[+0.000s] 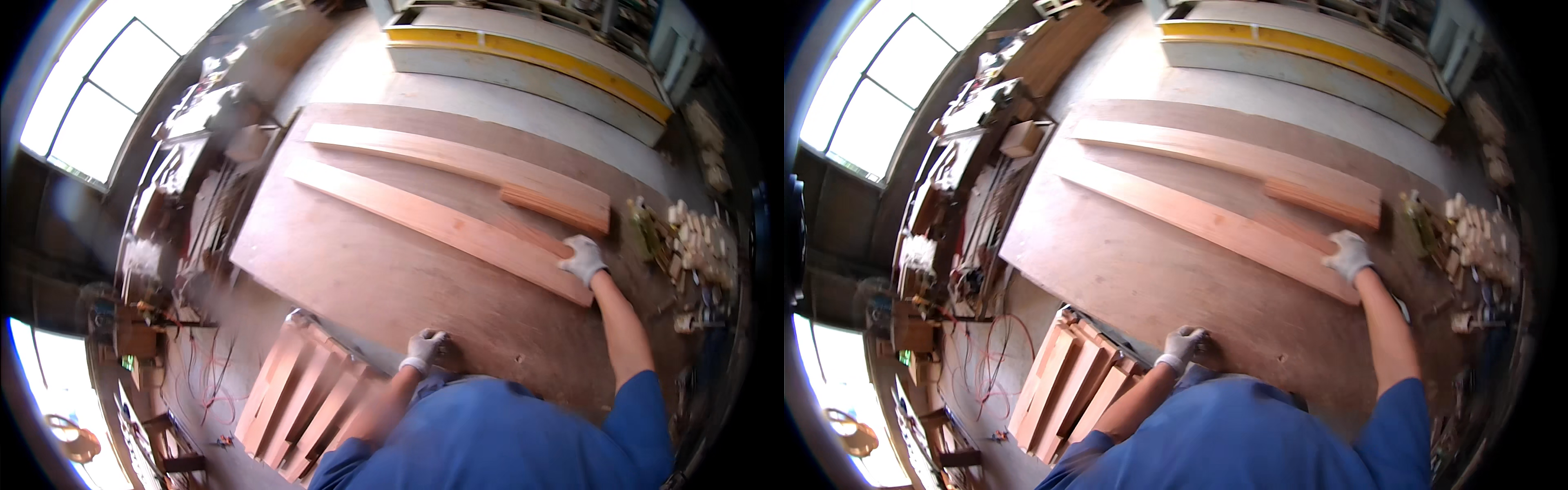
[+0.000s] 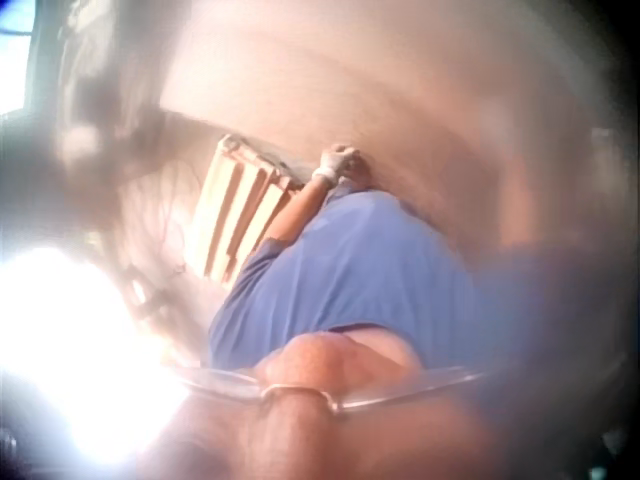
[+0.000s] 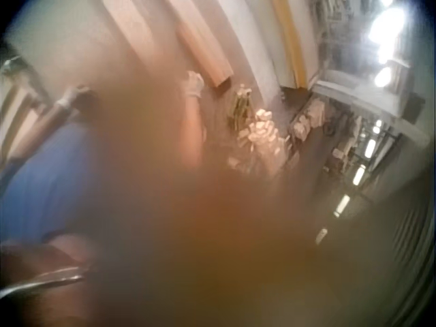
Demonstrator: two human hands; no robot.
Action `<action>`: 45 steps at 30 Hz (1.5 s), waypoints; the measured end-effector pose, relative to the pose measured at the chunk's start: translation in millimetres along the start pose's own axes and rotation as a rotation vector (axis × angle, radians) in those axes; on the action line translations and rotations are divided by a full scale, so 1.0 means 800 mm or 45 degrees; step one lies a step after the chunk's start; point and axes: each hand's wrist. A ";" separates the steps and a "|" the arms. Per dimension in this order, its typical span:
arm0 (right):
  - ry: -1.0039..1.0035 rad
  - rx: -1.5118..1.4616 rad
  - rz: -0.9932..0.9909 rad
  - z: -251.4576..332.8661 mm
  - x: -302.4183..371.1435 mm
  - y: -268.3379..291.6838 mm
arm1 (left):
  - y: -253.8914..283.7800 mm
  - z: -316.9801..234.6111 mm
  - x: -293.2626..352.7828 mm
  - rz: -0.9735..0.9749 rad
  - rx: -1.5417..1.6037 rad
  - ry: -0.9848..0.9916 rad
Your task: The person picks up long wooden planks from a stack on the floor and places them one by one onto a large workbench. The person arranges the planks in a neat, parallel row on the table surface.
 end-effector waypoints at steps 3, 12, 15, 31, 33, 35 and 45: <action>0.033 0.235 0.180 0.071 0.008 -0.014 | 0.005 0.002 0.008 0.004 0.127 0.045; 0.033 0.490 -0.083 0.084 0.047 -0.074 | 0.016 0.014 0.001 0.021 0.203 0.051; 0.020 0.499 -0.223 0.066 0.019 -0.073 | 0.014 0.009 0.001 0.045 0.192 0.040; -0.123 0.476 -0.194 0.048 -0.018 -0.078 | 0.070 0.139 -0.091 0.171 -0.302 -0.503; -0.141 0.532 -0.260 0.045 -0.017 -0.086 | 0.070 0.138 -0.097 0.126 -0.216 -0.372; -0.168 0.572 -0.269 0.042 -0.016 -0.090 | 0.057 0.113 -0.088 0.029 -0.135 -0.156; -0.150 0.600 -0.196 0.036 -0.031 -0.067 | 0.057 0.097 -0.076 0.032 0.080 -0.071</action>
Point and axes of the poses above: each hand's wrist, its own x-axis away from the middle knuckle, its own y-axis out of the back of the hand, z = x × y, and after that the axes turned 5 degrees about z, right-handed
